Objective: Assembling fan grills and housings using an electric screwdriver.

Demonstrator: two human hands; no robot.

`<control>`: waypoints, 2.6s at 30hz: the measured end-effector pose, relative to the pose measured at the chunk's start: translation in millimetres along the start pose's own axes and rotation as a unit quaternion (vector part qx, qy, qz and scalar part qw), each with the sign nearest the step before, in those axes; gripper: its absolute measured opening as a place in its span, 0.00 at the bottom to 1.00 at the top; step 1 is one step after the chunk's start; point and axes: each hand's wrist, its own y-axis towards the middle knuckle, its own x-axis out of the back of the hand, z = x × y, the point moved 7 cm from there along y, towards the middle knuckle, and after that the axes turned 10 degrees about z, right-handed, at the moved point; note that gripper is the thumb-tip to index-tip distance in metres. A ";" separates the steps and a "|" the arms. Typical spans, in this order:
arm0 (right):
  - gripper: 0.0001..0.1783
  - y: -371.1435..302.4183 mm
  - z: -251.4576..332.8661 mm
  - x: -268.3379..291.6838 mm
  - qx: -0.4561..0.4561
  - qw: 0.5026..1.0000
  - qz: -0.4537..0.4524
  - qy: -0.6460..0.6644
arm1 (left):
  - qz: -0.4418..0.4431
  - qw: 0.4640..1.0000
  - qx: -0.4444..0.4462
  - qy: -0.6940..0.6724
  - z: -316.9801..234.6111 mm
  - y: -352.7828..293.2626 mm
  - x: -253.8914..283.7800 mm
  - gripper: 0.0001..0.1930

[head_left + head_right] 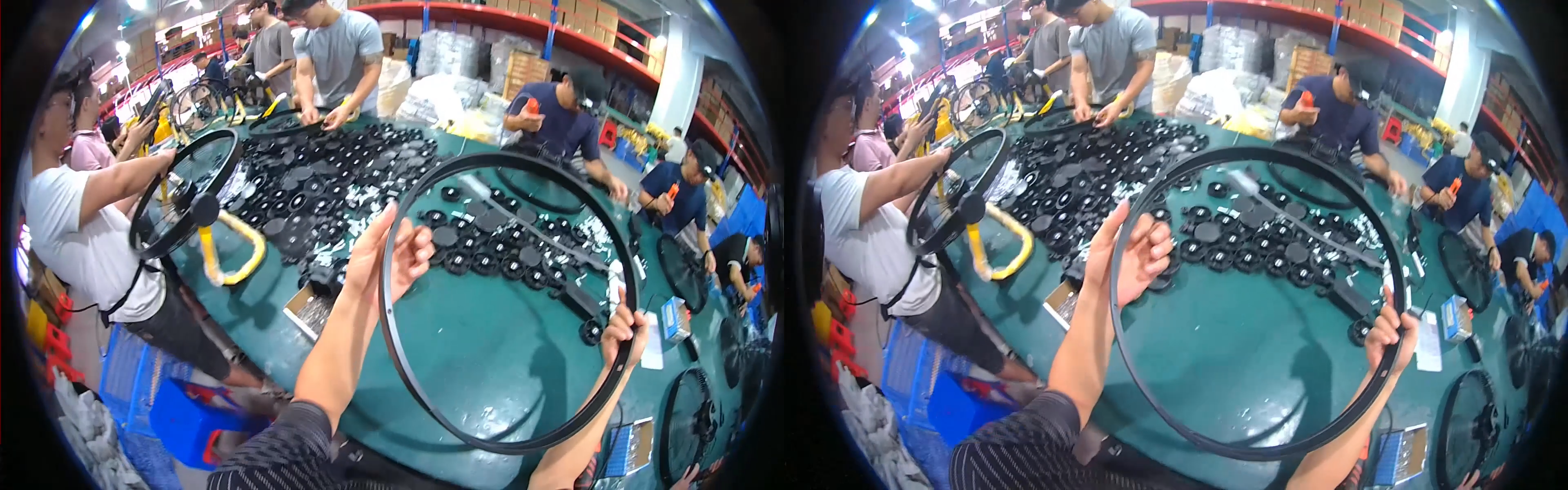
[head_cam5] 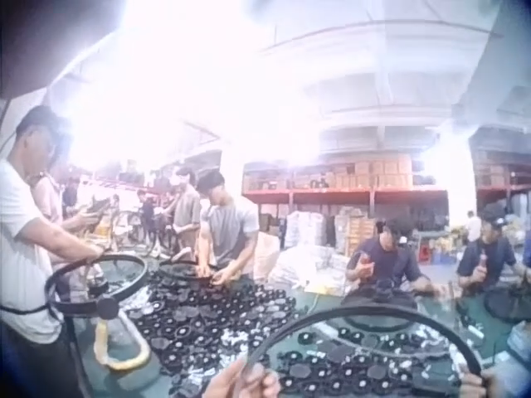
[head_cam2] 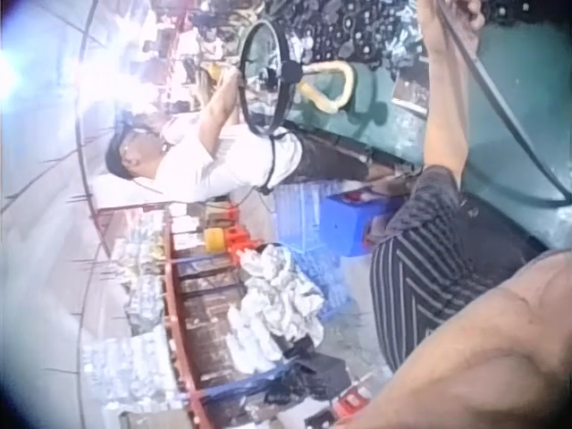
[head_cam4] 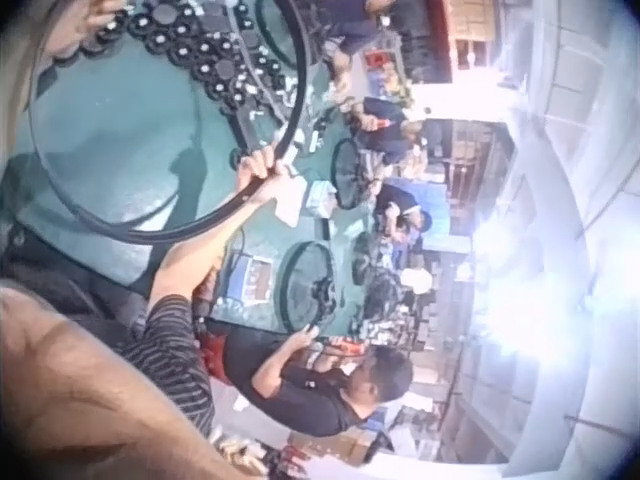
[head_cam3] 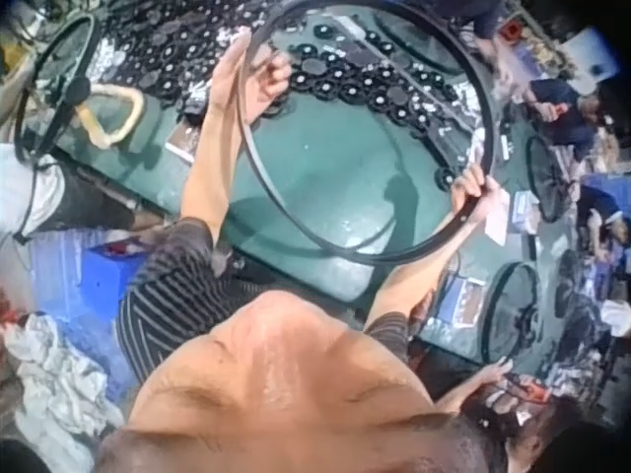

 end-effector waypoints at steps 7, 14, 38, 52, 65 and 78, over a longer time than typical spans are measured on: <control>0.37 1.0 0.8 -10.5 -0.002 0.999 0.044 -0.003 | -0.038 0.995 0.058 0.076 -2.1 -6.1 8.3 0.26; 0.29 -3.2 17.8 18.1 0.012 0.885 -0.183 -0.427 | 0.021 0.996 -0.074 0.043 -18.6 -16.8 -26.9 0.31; 0.42 18.0 -184.4 13.7 -0.246 0.816 -0.195 -0.485 | 0.125 0.915 -0.193 0.331 -1.9 -50.6 -103.8 0.49; 0.34 10.8 -44.4 -98.5 0.110 0.940 -0.029 -0.322 | 0.286 0.376 -0.017 0.881 132.1 -44.3 -129.3 0.35; 0.32 -5.3 -4.0 -107.7 0.155 0.946 -0.022 -0.283 | 0.382 0.418 0.009 0.824 181.1 -45.2 -132.9 0.30; 0.39 -16.2 -3.4 -131.7 0.181 0.900 0.035 -0.395 | -0.225 0.597 -0.215 0.740 -16.2 -7.5 -6.8 0.32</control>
